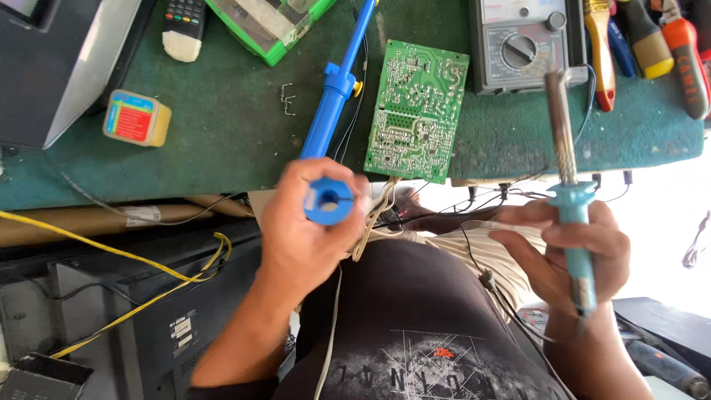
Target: The person is soldering a green circuit board using a soldering iron and solder wire. They also use a desoldering pump to remove solder and pliers to manipulate components. The person flips the board over to work on different sides.
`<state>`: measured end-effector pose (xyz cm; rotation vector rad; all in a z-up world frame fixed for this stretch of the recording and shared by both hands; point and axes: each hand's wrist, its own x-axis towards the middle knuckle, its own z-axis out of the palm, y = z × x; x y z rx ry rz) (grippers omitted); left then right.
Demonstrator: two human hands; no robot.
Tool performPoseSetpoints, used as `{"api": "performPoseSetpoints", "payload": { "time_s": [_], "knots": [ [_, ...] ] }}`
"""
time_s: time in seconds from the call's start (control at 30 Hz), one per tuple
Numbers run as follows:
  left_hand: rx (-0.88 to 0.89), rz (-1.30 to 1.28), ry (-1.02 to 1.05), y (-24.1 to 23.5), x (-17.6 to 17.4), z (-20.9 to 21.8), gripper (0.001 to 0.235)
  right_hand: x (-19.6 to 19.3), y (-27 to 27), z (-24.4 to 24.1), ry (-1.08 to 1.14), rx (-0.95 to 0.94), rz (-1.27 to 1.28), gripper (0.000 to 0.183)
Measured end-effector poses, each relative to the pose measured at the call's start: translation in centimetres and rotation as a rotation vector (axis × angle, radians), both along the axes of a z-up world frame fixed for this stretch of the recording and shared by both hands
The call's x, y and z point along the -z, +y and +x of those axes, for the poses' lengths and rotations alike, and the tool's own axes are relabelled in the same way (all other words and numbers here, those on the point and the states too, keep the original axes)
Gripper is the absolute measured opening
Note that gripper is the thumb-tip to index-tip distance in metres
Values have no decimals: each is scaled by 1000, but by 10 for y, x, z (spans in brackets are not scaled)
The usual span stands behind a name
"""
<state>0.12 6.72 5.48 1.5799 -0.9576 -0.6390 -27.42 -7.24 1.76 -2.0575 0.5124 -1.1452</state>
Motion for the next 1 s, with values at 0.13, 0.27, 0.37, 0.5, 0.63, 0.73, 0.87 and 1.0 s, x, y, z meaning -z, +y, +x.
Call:
{"api": "performPoseSetpoints", "payload": {
  "time_s": [0.13,0.27,0.37,0.5,0.63,0.73,0.87,1.0],
  "knots": [
    [36,-67,-77,-16,6,6,30,7,-20,29,308,48,-163,41],
    [4,-230,-45,-32,25,-1,33,39,-41,66,-13,-80,-326,33],
    [-4,-191,-19,-33,23,-3,34,44,-62,34,48,-124,-260,34],
    [-1,-81,-11,-31,23,-3,34,38,-50,-45,198,3,-192,67],
    [4,-51,-39,-37,24,-6,34,65,-49,-112,-88,263,240,72],
    [-8,-20,-116,-41,20,-6,37,53,-46,-92,-46,309,83,79],
    [-63,31,-150,-43,19,-4,42,33,-20,-39,-108,270,187,46],
    [-69,50,-200,-45,20,-2,44,25,-17,-19,-181,5,501,41]
  ]
}}
